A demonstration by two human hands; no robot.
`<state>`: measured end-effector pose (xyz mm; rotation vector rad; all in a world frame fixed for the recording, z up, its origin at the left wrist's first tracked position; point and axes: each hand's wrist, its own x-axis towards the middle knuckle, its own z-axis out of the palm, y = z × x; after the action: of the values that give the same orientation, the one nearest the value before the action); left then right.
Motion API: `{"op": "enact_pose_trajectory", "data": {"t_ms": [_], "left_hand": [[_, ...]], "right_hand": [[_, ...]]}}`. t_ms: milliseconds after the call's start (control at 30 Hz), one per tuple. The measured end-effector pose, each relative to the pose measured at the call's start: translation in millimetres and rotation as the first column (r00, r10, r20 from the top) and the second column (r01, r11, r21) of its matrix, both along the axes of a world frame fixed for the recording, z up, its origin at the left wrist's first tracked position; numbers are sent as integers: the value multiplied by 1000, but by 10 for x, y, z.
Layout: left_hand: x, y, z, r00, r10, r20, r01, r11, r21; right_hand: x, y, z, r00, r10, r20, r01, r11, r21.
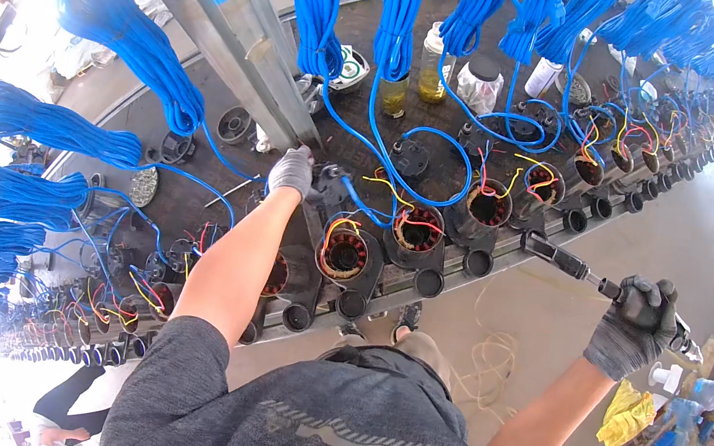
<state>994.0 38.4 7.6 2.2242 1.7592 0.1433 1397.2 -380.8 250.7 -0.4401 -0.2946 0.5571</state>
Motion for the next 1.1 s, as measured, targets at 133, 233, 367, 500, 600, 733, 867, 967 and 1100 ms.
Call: {"op": "enact_pose_trajectory", "data": {"t_ms": [133, 233, 367, 500, 600, 733, 867, 967, 1100], "left_hand": [[-180, -6, 248, 967, -98, -233, 104, 995, 10], [-137, -5, 548, 999, -22, -34, 25, 996, 87], [90, -491, 1235, 871, -159, 464, -56, 907, 417], [753, -997, 1560, 507, -191, 840, 286, 957, 46], [1475, -675, 1313, 487, -22, 873, 232, 967, -106], [1935, -142, 703, 970, -124, 210, 152, 981, -124], [2083, -36, 376, 962, -246, -116, 214, 948, -234], [2127, -211, 447, 998, -28, -48, 20, 987, -158], [2033, -504, 989, 855, 105, 508, -67, 993, -93]], "right_hand": [[-109, -196, 70, 994, -100, 44, 101, 995, -21], [-82, -282, 114, 991, -125, 52, 126, 992, -13], [153, -223, 87, 988, 148, 45, -151, 986, 76], [571, 48, -140, 964, 267, 18, -267, 952, 153], [902, 232, -322, 979, 184, -82, -169, 972, 163], [1277, 264, -446, 953, 301, -41, -291, 944, 153], [1586, 272, -580, 952, 282, -122, -251, 942, 221], [1771, 294, -675, 957, 242, -158, -205, 954, 220], [1850, 474, -702, 926, 359, -113, -316, 904, 288]]}}
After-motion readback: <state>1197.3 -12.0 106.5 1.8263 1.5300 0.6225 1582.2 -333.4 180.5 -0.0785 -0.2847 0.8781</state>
